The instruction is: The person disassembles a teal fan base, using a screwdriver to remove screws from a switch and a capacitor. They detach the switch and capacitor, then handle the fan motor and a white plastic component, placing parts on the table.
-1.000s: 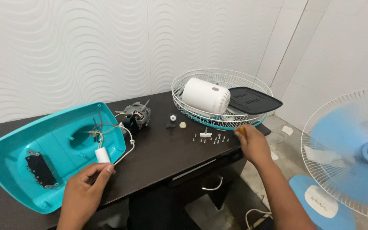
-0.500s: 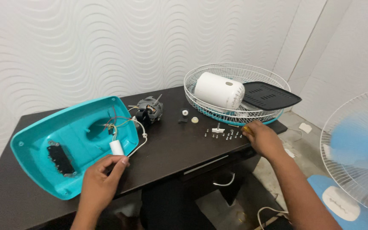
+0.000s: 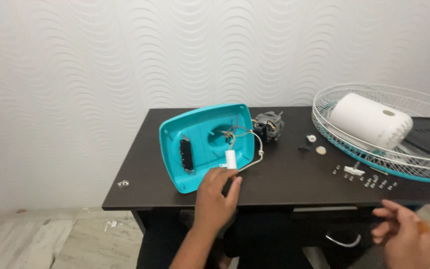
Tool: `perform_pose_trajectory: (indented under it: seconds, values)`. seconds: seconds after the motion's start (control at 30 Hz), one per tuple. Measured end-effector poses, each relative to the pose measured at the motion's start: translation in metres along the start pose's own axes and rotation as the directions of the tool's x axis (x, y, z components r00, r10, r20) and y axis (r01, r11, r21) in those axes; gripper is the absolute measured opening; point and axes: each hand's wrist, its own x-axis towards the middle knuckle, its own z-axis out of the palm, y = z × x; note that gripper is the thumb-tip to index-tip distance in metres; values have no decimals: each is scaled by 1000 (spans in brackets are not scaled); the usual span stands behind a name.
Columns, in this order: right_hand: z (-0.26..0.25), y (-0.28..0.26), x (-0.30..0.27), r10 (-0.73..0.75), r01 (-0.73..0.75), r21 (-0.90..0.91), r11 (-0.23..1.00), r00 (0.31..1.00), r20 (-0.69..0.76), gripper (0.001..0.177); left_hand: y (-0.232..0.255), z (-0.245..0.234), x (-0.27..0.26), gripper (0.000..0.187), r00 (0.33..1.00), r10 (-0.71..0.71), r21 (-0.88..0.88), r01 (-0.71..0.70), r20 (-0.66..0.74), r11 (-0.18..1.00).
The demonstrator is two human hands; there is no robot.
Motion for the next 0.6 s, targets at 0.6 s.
perform_pose_trajectory:
  seconds: [0.6]
  values:
    - [249, -131, -74, -633, 716, -161, 680, 683, 364, 59, -11, -26, 25, 75, 926, -225, 357, 329, -303, 874]
